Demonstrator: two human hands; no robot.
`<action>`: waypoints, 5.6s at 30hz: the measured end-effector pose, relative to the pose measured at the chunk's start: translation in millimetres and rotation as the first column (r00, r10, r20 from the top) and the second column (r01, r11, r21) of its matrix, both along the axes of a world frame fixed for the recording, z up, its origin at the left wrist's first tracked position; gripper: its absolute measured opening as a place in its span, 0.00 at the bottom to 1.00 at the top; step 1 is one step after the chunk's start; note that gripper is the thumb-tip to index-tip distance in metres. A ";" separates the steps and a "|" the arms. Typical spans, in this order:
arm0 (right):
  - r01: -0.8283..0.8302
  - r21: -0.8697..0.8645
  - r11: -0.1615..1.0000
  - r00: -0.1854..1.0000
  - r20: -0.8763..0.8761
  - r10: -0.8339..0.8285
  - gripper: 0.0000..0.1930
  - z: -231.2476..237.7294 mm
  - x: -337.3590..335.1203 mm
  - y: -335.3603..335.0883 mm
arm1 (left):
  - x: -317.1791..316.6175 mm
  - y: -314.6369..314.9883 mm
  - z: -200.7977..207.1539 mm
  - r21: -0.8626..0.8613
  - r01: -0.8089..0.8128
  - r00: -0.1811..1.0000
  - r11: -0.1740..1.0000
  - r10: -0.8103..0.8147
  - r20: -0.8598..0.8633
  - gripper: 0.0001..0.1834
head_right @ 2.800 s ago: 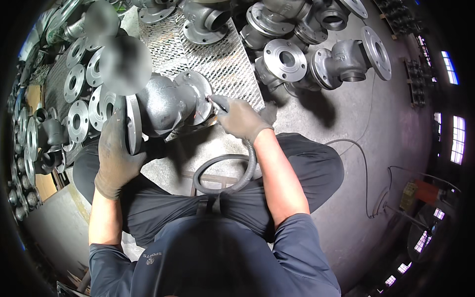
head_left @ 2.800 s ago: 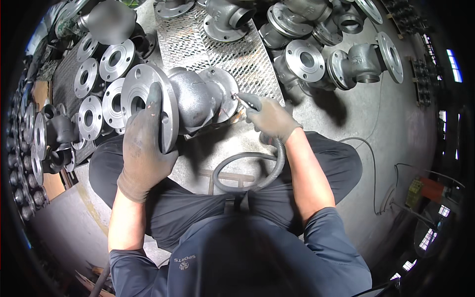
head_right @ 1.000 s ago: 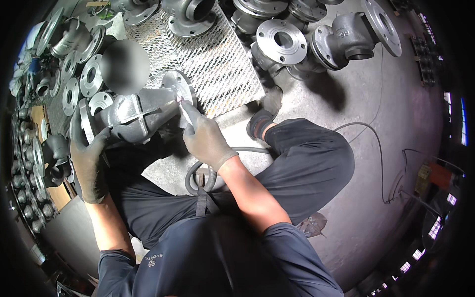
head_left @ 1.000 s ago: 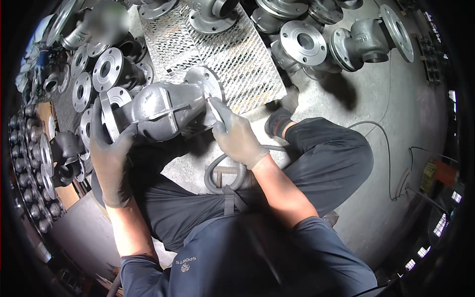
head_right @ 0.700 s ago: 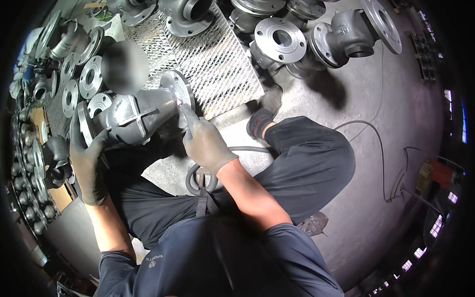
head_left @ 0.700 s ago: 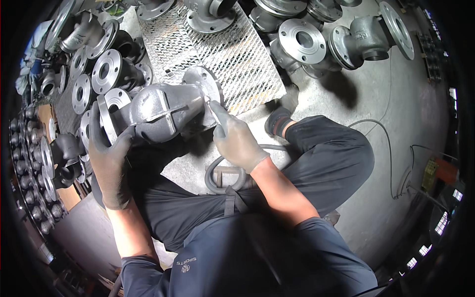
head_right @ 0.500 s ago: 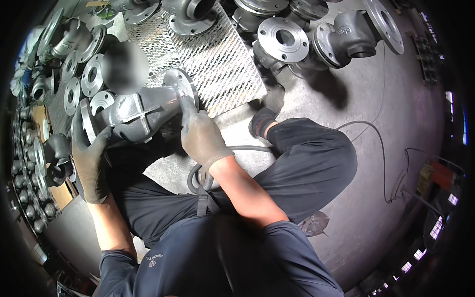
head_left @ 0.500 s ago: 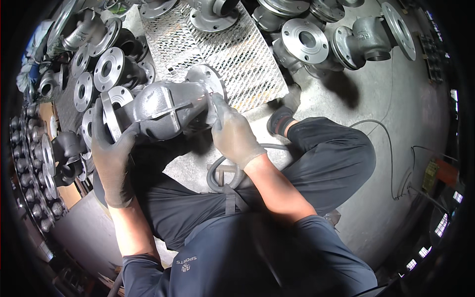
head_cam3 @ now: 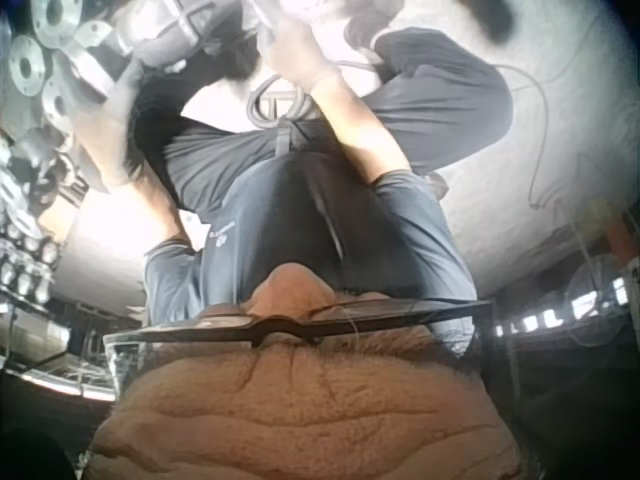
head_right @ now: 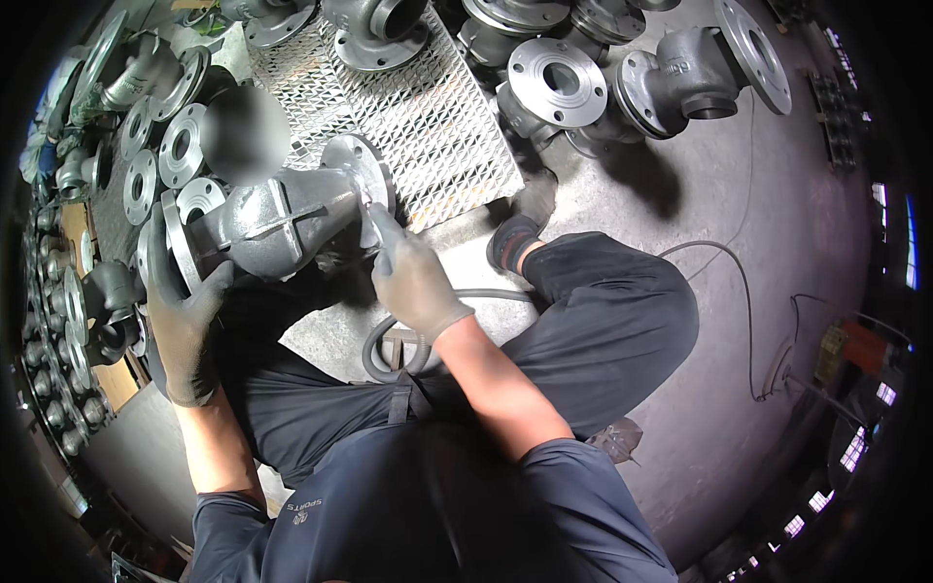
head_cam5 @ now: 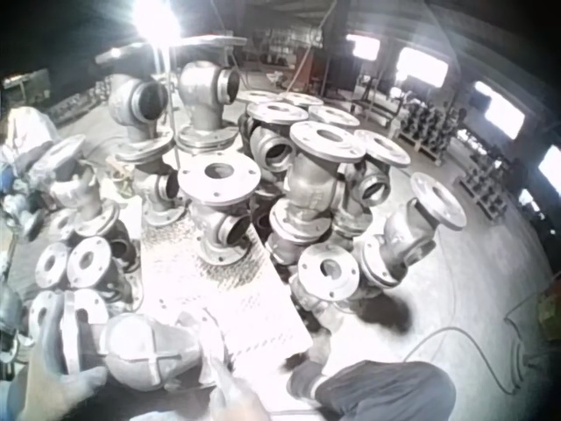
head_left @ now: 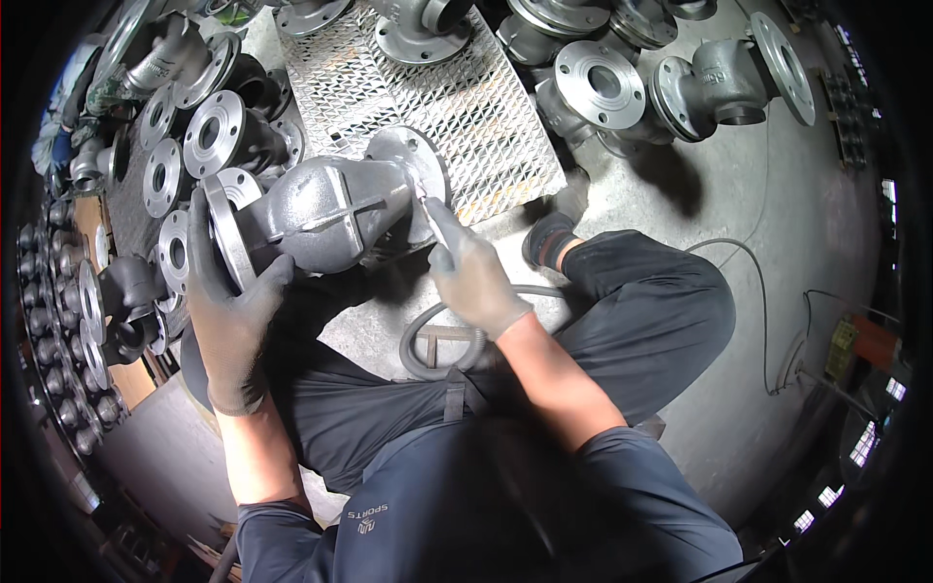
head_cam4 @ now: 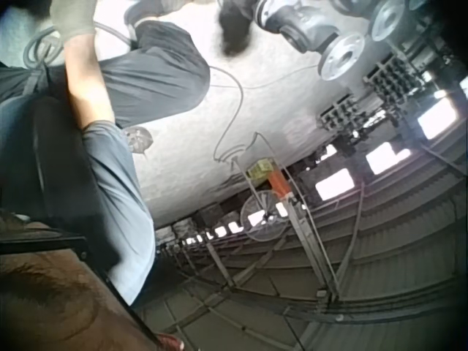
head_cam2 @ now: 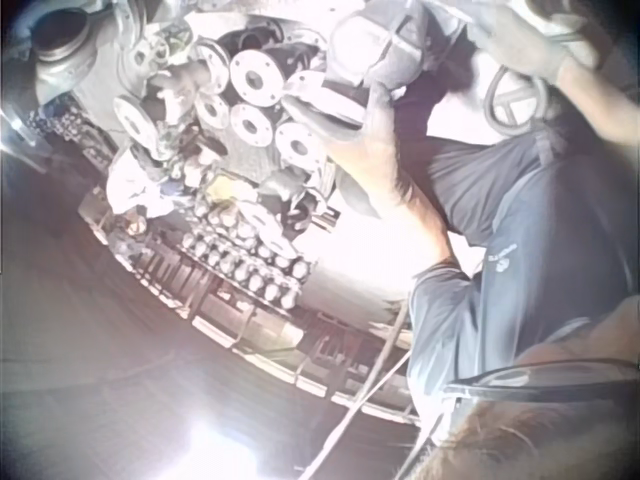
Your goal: Deburring and marking metal valve body castings using a rotary tool and marking pencil while sitting on the workshop floor.
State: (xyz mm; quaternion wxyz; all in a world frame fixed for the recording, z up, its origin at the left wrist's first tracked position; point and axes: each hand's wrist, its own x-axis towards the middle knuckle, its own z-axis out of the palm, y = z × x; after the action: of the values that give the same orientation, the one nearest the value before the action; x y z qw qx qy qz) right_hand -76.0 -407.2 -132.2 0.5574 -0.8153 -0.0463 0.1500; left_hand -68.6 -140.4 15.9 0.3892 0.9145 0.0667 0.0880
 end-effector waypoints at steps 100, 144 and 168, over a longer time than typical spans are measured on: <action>-0.308 0.177 0.935 0.918 0.313 0.243 0.33 45.2 43.2 -10.4 | -0.6 -5.8 0.3 -0.280 -0.093 0.995 0.956 0.080 -0.056 0.58; -0.370 0.075 0.926 0.914 0.206 0.349 0.33 94.7 -7.3 51.5 | -40.1 5.6 -20.5 0.164 0.132 0.990 0.978 -0.123 -0.063 0.70; 0.205 -0.007 0.979 0.973 -0.108 -0.204 0.30 62.5 -1.3 -88.2 | 4.0 -22.5 20.2 -0.277 -0.203 0.972 0.939 0.158 -0.174 0.52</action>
State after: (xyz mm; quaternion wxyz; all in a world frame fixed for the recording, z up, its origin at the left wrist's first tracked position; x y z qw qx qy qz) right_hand -77.2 -495.4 -69.7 0.5734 -0.8051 0.0678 0.1358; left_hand -64.6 -162.9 36.0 0.5046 0.8407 0.1916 0.0440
